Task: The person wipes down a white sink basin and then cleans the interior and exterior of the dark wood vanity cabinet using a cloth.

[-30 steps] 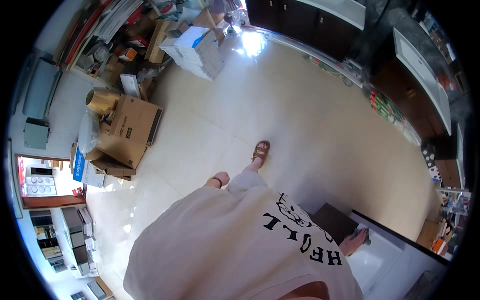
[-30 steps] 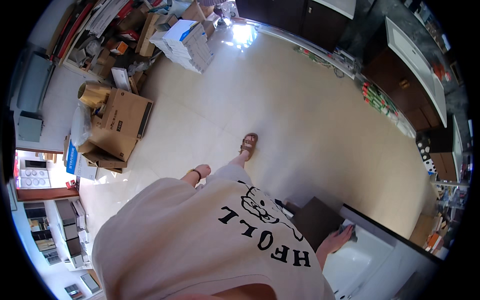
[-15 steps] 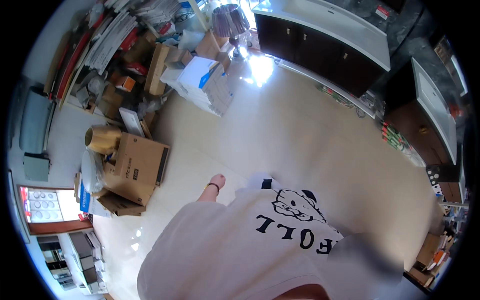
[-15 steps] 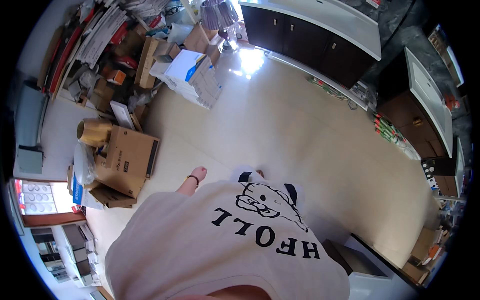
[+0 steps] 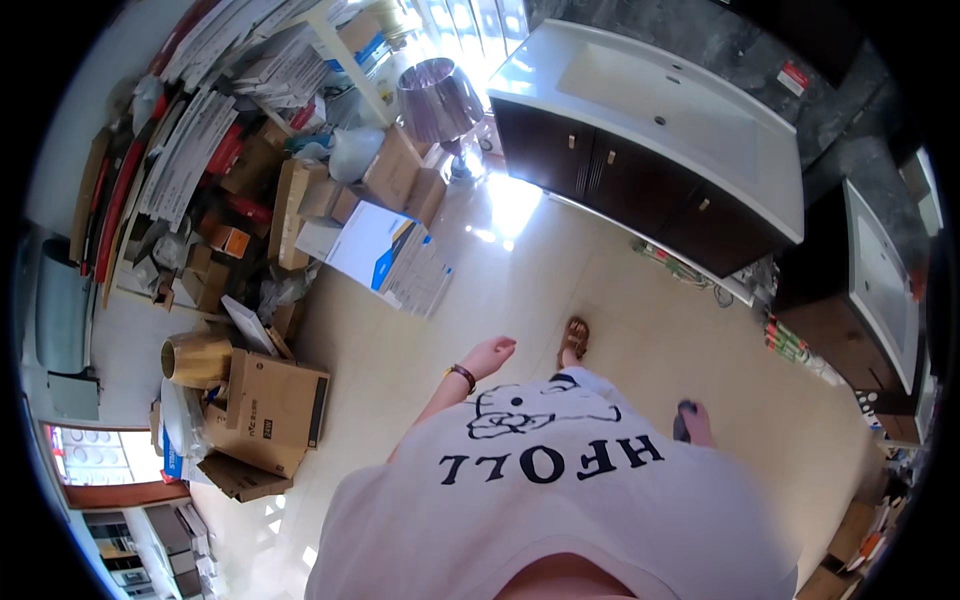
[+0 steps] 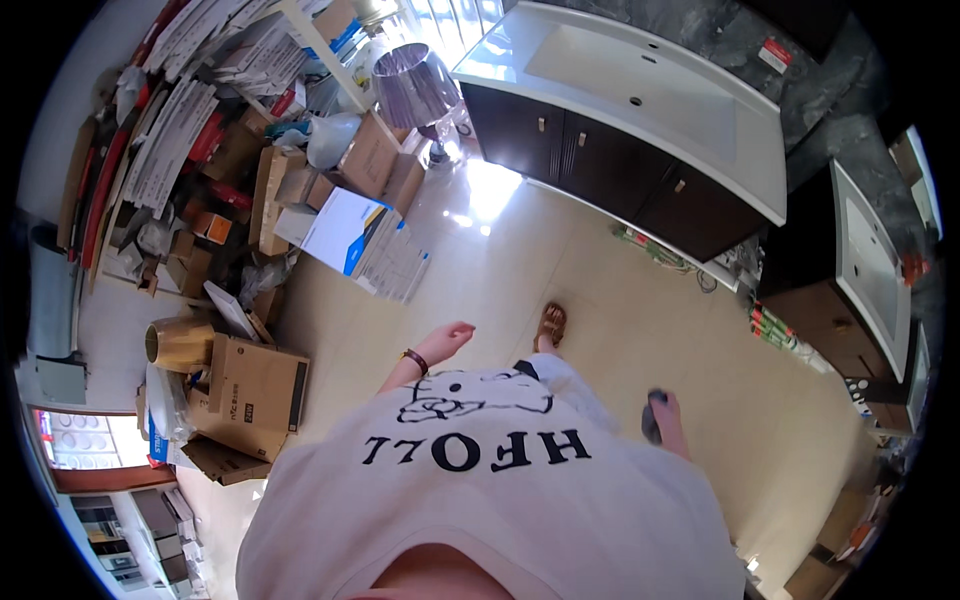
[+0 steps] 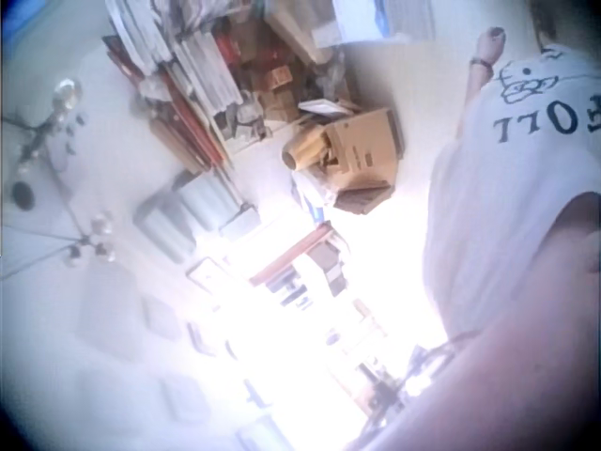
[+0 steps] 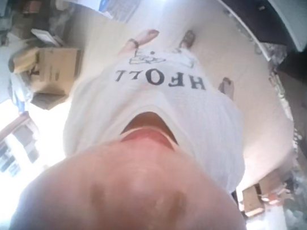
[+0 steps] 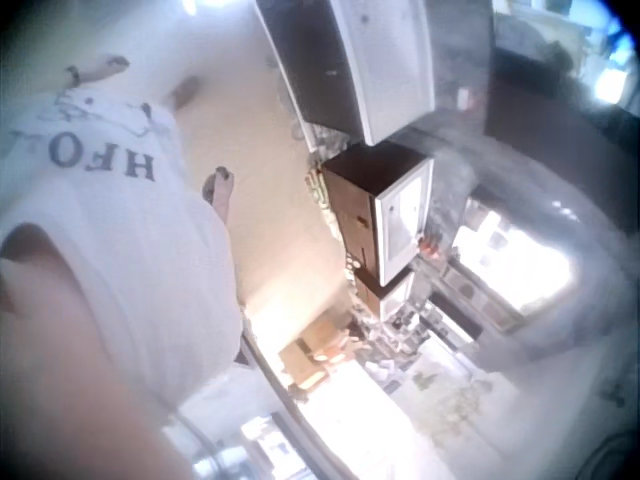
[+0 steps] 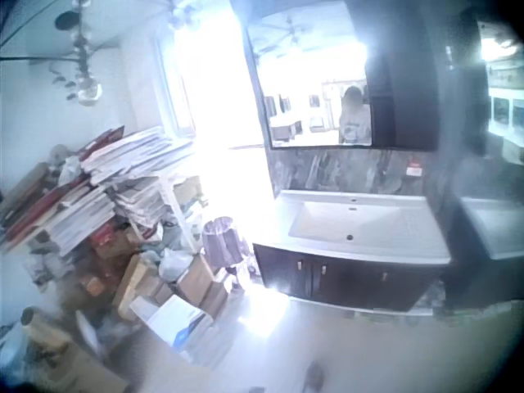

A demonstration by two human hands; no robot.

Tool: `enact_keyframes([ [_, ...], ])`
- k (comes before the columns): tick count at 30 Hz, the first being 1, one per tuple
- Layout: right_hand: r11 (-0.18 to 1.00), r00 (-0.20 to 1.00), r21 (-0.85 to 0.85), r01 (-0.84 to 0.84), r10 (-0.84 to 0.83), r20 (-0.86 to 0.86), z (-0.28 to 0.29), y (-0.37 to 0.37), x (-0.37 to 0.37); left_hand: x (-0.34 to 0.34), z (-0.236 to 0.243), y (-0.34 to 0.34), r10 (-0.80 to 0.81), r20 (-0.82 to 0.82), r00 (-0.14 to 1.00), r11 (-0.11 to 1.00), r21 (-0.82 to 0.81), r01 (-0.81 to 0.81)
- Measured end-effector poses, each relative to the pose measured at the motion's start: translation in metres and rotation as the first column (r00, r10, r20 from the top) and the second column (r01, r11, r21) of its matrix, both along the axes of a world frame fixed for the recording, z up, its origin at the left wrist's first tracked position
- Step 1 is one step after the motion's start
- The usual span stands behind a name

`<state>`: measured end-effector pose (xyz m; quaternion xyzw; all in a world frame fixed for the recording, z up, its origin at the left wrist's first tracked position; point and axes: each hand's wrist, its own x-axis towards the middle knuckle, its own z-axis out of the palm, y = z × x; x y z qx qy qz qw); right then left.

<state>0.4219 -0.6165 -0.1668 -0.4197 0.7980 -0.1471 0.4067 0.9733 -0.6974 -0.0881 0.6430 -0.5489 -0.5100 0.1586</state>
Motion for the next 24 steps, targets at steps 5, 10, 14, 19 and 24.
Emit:
enact_keyframes([
  [5, 0.996, 0.795, -0.073, 0.053, 0.002, 0.606, 0.078, -0.271, 0.141, -0.02, 0.055, -0.144, 0.193, -0.256, 0.947, 0.944, -0.214, -0.25],
  [10, 0.973, 0.205, 0.106, -0.207, -0.063, 0.977, 0.193, -0.406, 0.296, -0.064, 0.127, -0.254, 0.111, -0.313, 0.943, 0.796, -0.541, -0.273],
  [14, 0.973, -0.188, 0.138, -0.187, -0.173, 0.967, 0.208, -0.465, 0.353, -0.082, 0.155, -0.324, 0.137, 0.077, 0.988, 0.614, -0.789, -0.023],
  [19, 0.841, 0.686, -0.522, -0.138, 0.462, 0.562, 0.193, -0.529, 0.287, -0.04, 0.124, -0.429, 0.078, -0.189, 0.979, 0.63, -0.752, -0.195],
  [24, 0.664, 0.962, -0.744, 0.079, -0.246, -0.117, 0.143, -0.575, 0.154, 0.021, 0.109, -0.581, 0.33, -0.117, 0.937, 0.508, -0.814, -0.281],
])
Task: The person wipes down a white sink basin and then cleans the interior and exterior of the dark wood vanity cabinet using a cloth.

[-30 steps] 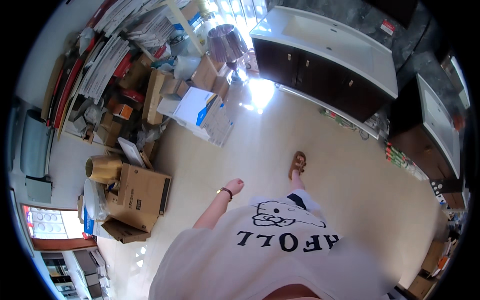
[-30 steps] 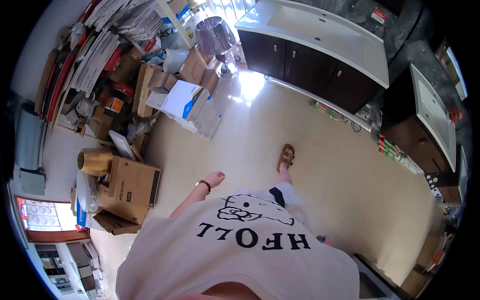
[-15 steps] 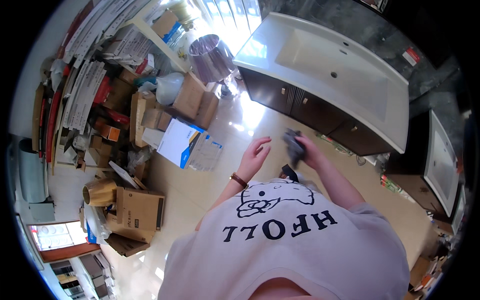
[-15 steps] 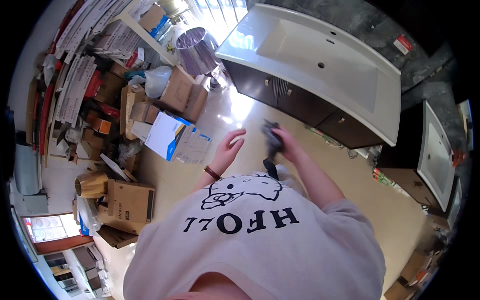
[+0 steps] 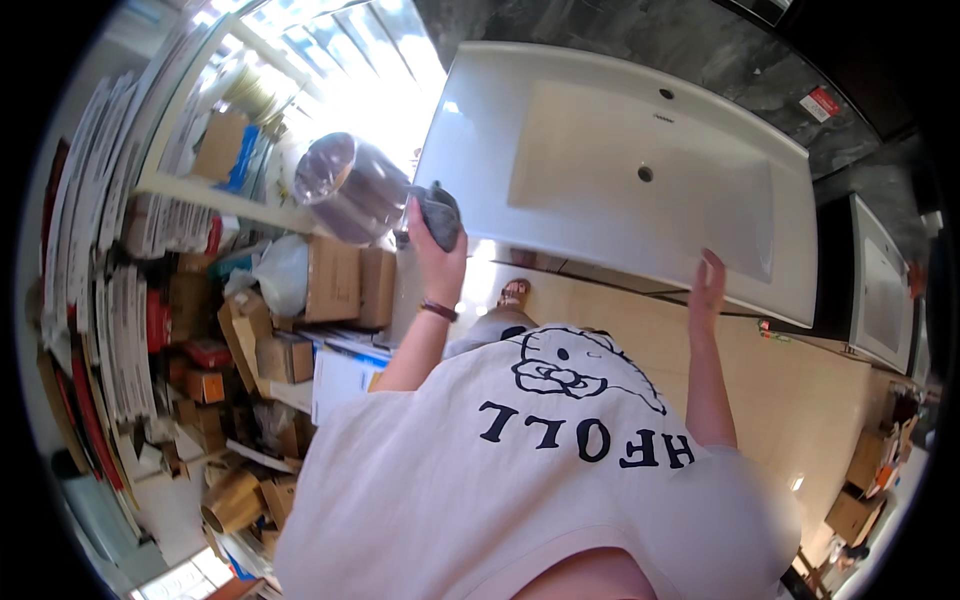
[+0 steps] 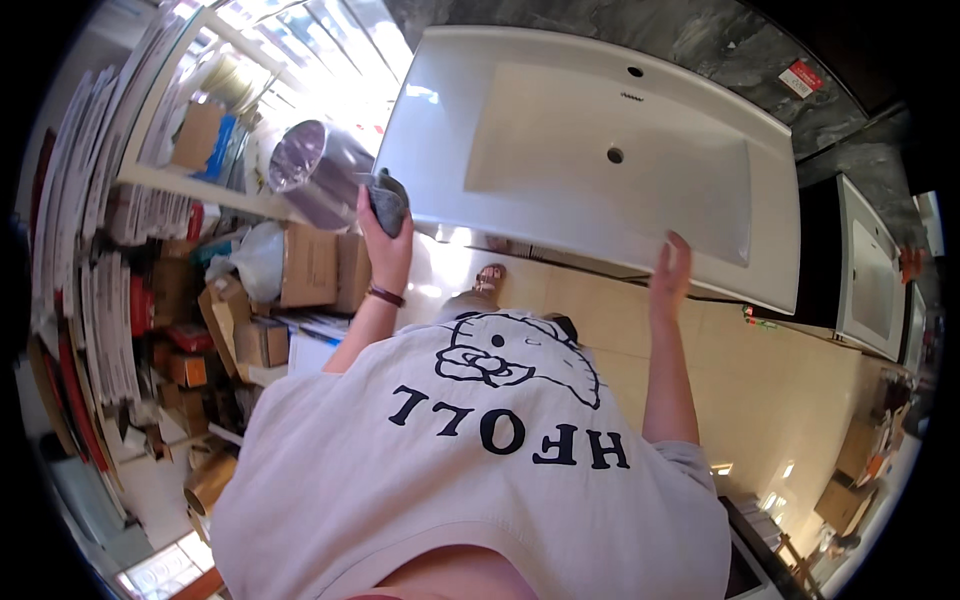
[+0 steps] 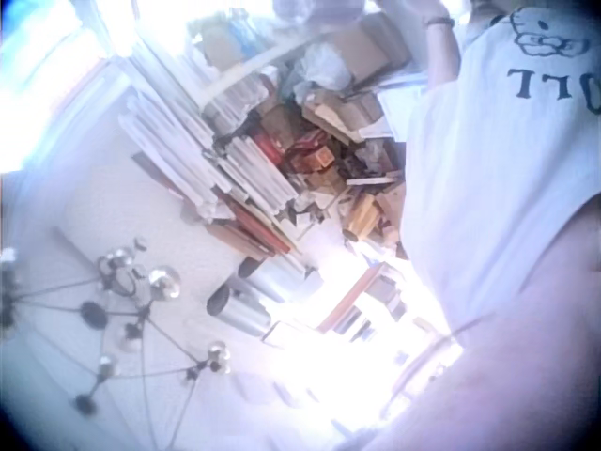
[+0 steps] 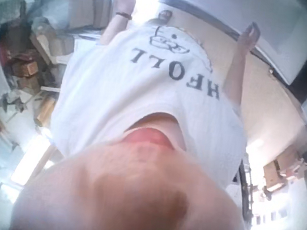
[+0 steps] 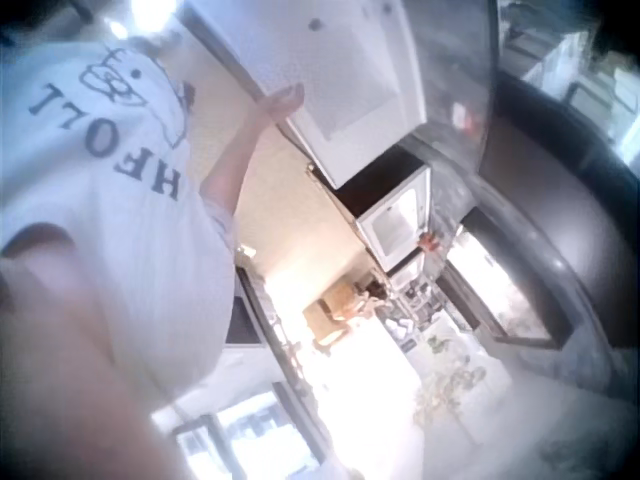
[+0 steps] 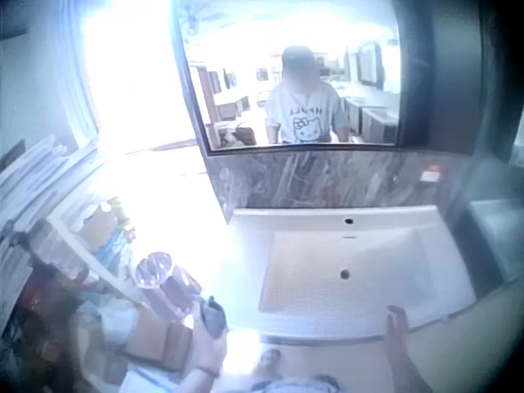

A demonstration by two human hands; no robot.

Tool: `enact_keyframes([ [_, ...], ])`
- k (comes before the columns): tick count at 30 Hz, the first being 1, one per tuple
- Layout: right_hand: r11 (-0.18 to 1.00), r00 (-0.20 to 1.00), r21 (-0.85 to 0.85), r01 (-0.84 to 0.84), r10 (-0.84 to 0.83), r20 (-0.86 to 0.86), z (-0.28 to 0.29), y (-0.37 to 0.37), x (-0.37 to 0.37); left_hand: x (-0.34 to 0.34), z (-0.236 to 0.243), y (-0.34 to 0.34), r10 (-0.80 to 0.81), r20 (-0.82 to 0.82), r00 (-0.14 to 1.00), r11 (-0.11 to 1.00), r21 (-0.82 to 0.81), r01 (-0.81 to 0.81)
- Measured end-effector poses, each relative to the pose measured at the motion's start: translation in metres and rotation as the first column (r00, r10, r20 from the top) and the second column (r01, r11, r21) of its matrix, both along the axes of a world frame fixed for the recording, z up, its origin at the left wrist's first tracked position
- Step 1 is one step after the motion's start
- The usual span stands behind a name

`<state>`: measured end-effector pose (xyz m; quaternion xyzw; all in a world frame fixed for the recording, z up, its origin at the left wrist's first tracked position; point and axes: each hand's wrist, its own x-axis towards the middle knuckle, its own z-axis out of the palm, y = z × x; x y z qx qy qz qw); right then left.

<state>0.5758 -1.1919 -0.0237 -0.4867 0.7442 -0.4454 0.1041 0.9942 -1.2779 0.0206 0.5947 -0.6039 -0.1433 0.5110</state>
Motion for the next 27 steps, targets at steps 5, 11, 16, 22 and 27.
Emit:
enact_keyframes([
  [5, 0.846, 0.752, 0.129, 0.517, -0.377, -0.541, -0.074, -0.015, -0.051, 0.027, -0.076, -0.113, -0.359, 0.595, 0.719, 0.898, 0.431, 0.092],
  [11, 0.679, 0.688, 0.247, 0.691, -0.513, -0.514, -0.089, -0.026, -0.028, 0.005, -0.104, -0.22, -0.187, 0.636, 0.749, 0.942, 0.332, -0.046],
  [16, 0.62, 0.627, 0.233, 0.749, -0.55, -0.552, -0.077, -0.036, -0.021, -0.023, -0.113, -0.309, -0.067, 0.667, 0.742, 0.952, 0.265, -0.152],
  [22, 0.647, 0.631, 0.204, 0.735, -0.541, -0.556, -0.069, -0.037, -0.018, -0.046, -0.109, -0.392, -0.122, 0.648, 0.752, 0.889, 0.408, -0.207],
  [27, 0.647, 0.63, 0.212, 0.732, -0.527, -0.57, -0.062, -0.041, -0.016, -0.059, -0.113, -0.466, -0.087, 0.61, 0.787, 0.862, 0.443, -0.247],
])
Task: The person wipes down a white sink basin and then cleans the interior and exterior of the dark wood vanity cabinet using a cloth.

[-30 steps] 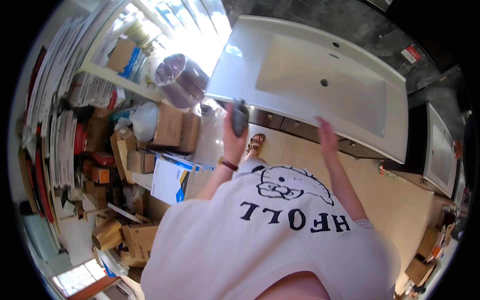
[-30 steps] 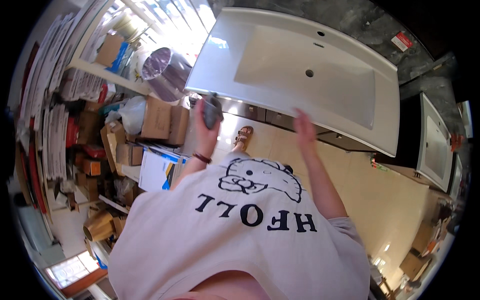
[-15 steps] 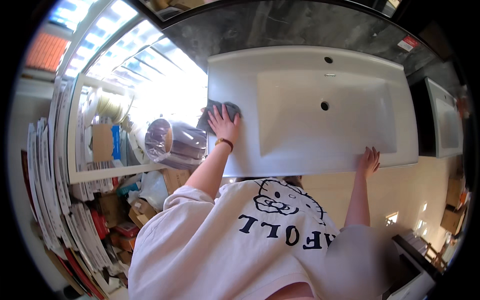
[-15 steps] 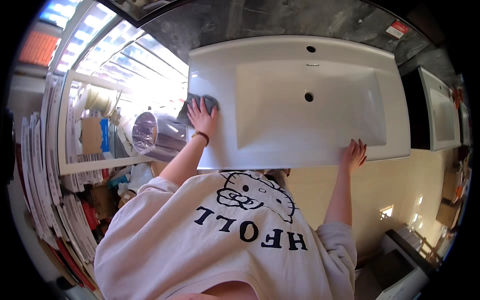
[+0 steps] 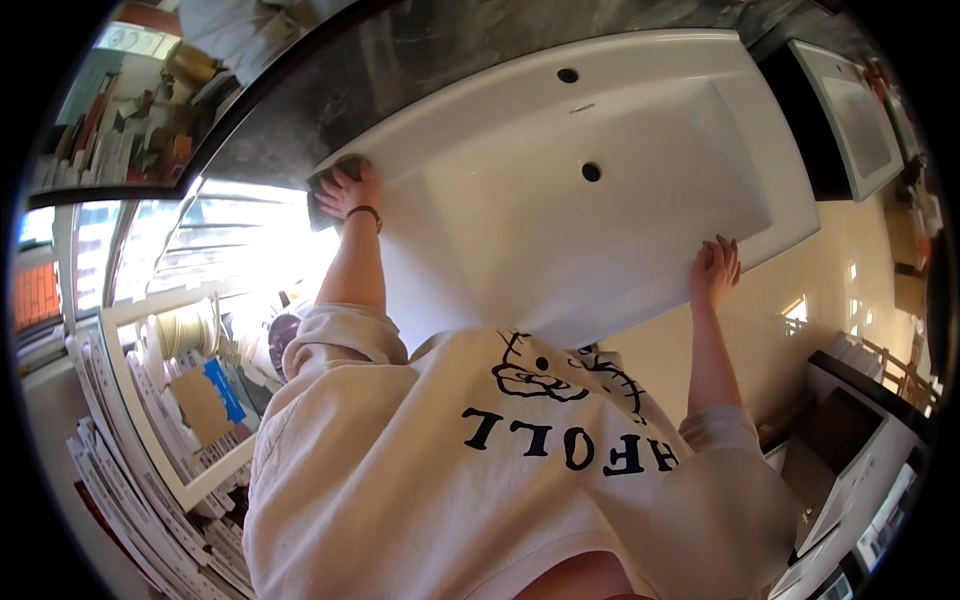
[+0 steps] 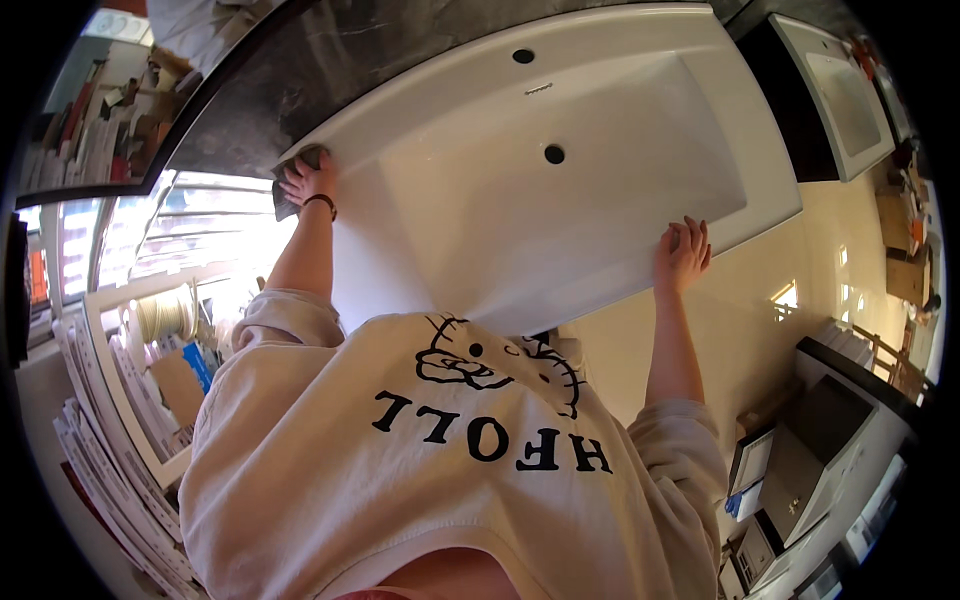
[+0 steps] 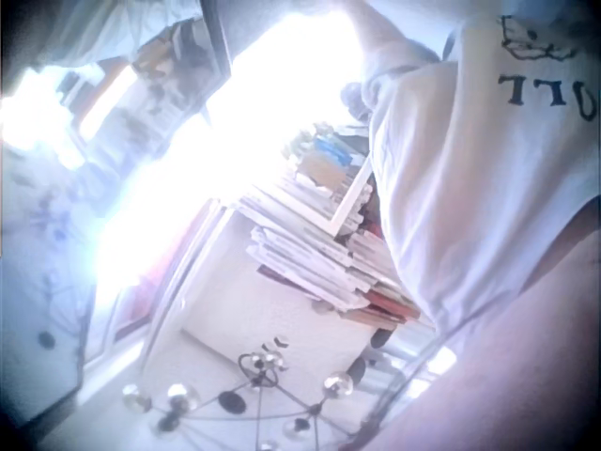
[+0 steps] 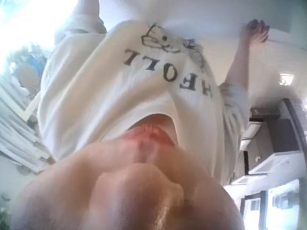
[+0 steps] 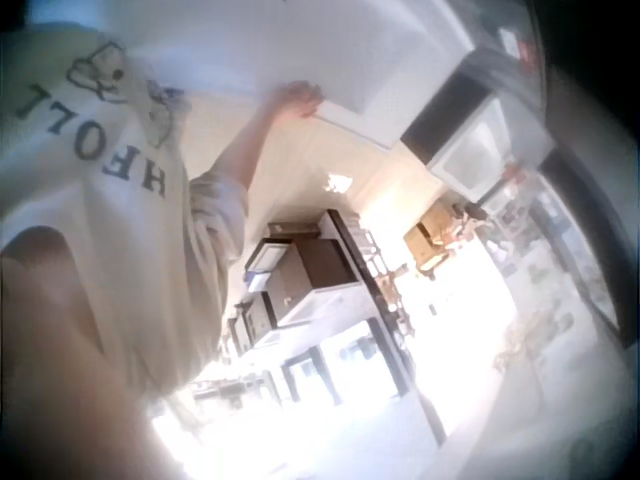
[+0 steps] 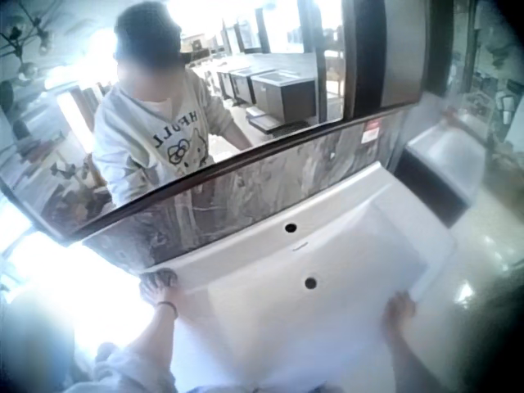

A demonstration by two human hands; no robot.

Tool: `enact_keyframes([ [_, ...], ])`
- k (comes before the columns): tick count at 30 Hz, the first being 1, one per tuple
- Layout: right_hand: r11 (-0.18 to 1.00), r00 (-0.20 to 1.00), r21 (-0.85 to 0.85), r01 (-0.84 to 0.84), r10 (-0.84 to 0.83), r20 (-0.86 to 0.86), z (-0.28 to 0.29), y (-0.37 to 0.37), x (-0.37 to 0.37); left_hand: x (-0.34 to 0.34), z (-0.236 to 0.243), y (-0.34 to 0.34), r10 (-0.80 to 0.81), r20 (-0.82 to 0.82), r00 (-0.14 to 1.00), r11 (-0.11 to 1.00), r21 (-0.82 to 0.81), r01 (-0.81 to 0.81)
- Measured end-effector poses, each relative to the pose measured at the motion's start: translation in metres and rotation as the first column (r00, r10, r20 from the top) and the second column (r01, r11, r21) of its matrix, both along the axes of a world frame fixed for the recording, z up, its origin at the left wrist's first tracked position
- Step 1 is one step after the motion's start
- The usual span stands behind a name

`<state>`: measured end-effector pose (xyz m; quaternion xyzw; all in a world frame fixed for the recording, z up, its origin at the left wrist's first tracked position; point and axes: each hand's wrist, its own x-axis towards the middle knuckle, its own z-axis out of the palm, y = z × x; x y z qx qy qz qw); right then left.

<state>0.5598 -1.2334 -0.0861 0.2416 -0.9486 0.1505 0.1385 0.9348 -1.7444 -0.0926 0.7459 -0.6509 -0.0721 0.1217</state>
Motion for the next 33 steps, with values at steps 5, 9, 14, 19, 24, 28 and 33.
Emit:
enact_keyframes([
  [5, 0.999, 1.0, 0.024, 0.02, -0.02, -0.005, 0.004, 0.002, 0.006, -0.04, 0.0, -0.01, 0.162, -0.046, 0.986, 0.985, -0.046, -0.164],
  [9, 0.999, 1.0, 0.045, 0.017, -0.017, 0.008, 0.009, 0.003, 0.009, -0.111, 0.007, 0.021, -0.122, 0.077, 0.99, 0.992, 0.04, 0.119],
  [14, 0.998, 1.0, 0.062, -0.008, 0.008, 0.007, 0.009, 0.005, 0.006, -0.178, 0.031, 0.082, -0.838, -0.278, 0.469, 0.544, -0.379, 0.748],
  [19, 0.997, 1.0, 0.079, -0.024, 0.024, -0.001, 0.013, 0.001, 0.007, -0.11, 0.039, 0.037, -0.898, -0.178, 0.402, 0.435, -0.232, 0.87],
  [24, 0.997, 1.0, 0.08, -0.02, 0.019, 0.011, 0.007, 0.009, 0.006, 0.038, 0.049, 0.001, -0.73, -0.092, 0.677, 0.682, -0.175, 0.711],
  [28, 0.998, 0.999, 0.058, -0.018, 0.016, 0.033, 0.008, 0.007, 0.008, 0.04, 0.018, -0.013, -0.416, -0.25, 0.875, 0.889, -0.314, 0.333],
  [33, 0.997, 0.999, 0.075, -0.022, 0.018, 0.046, 0.017, -0.002, 0.008, -0.132, -0.028, 0.034, -0.384, 0.081, 0.92, 0.865, -0.317, 0.389],
])
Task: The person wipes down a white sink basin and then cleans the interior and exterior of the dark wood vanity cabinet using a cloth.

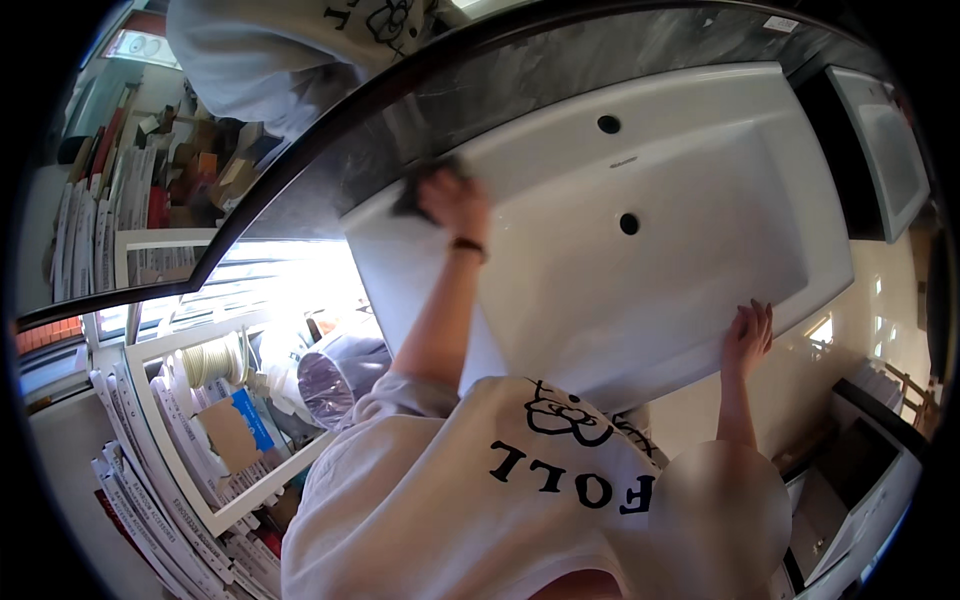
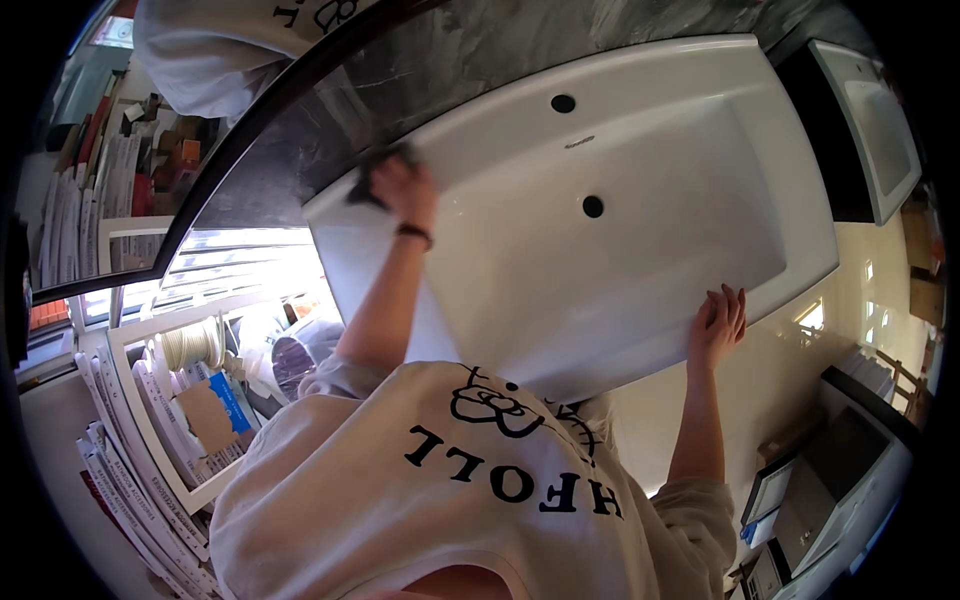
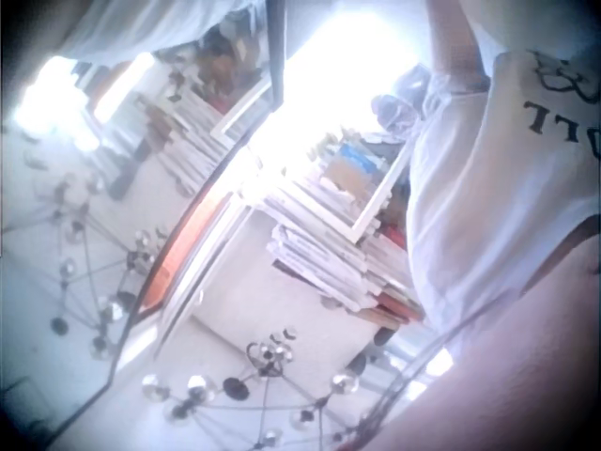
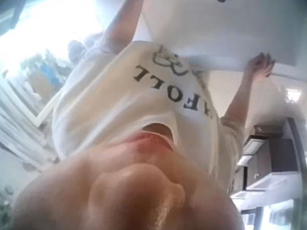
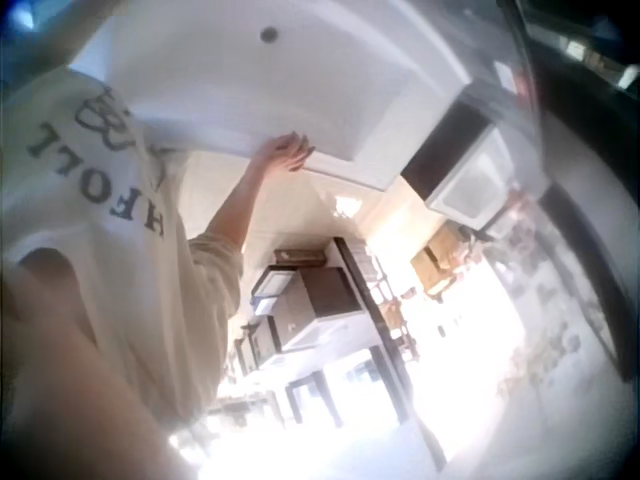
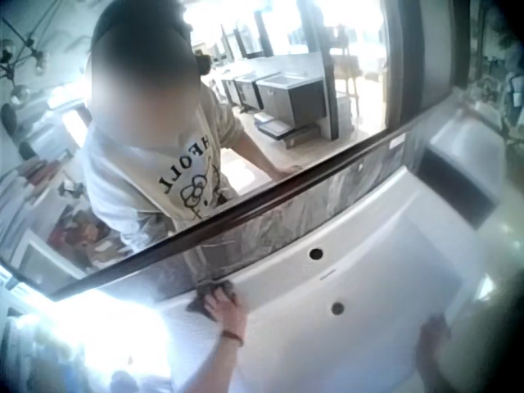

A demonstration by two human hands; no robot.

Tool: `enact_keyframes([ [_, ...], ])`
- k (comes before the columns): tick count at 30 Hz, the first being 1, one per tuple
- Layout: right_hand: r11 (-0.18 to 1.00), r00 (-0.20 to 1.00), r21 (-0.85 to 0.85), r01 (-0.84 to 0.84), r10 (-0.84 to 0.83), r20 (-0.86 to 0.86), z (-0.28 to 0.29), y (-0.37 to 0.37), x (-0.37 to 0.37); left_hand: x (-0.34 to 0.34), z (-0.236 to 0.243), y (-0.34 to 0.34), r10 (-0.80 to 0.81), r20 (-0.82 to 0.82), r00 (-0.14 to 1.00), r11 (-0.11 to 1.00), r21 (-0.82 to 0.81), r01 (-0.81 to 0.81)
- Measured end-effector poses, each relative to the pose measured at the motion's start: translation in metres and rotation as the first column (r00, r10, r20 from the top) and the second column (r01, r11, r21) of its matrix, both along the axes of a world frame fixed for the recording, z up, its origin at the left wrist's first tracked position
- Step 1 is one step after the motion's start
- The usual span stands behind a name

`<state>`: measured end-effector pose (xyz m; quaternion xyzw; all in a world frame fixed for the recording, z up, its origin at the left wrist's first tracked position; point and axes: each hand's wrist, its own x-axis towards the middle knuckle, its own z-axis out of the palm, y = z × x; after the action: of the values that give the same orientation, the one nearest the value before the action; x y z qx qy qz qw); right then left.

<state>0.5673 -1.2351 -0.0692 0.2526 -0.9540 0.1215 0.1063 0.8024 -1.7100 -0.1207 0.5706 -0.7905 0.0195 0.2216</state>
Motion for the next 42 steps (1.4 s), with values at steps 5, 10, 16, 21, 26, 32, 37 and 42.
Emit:
enact_keyframes([
  [5, 1.0, 1.0, 0.02, -0.011, 0.012, -0.017, 0.001, 0.003, 0.002, -0.157, 0.038, 0.065, -0.467, -0.153, 0.871, 0.877, 0.045, 0.478],
  [10, 1.0, 1.0, 0.014, -0.007, 0.008, -0.006, -0.004, 0.008, -0.001, -0.169, 0.041, 0.075, -0.789, -0.169, 0.59, 0.598, 0.003, 0.801],
  [16, 0.999, 0.999, -0.023, -0.038, 0.037, -0.027, -0.012, 0.011, -0.005, -0.012, 0.048, 0.037, -0.67, -0.096, 0.736, 0.722, 0.146, 0.676],
  [21, 1.0, 0.998, -0.027, -0.015, 0.014, -0.058, -0.02, 0.009, -0.01, 0.139, 0.051, 0.038, -0.33, -0.262, 0.907, 0.899, 0.205, 0.387],
  [26, 0.999, 0.997, 0.037, 0.018, -0.015, -0.07, -0.024, 0.004, -0.013, 0.216, 0.049, 0.099, -0.264, -0.211, 0.941, 0.926, 0.216, 0.308],
  [32, 0.971, 1.0, 0.238, 0.019, -0.019, 0.0, -0.023, 0.002, -0.015, 0.234, 0.068, 0.228, -0.502, -0.19, 0.844, 0.801, 0.267, 0.536],
  [37, 0.918, 0.997, 0.393, -0.043, 0.064, -0.042, -0.028, 0.006, -0.018, 0.24, 0.083, 0.247, -0.705, -0.146, 0.694, 0.624, 0.339, 0.704],
  [42, 0.939, 0.997, 0.34, -0.06, 0.073, -0.025, -0.026, 0.003, -0.023, 0.194, 0.057, 0.151, -0.556, -0.146, 0.819, 0.798, 0.181, 0.574],
])
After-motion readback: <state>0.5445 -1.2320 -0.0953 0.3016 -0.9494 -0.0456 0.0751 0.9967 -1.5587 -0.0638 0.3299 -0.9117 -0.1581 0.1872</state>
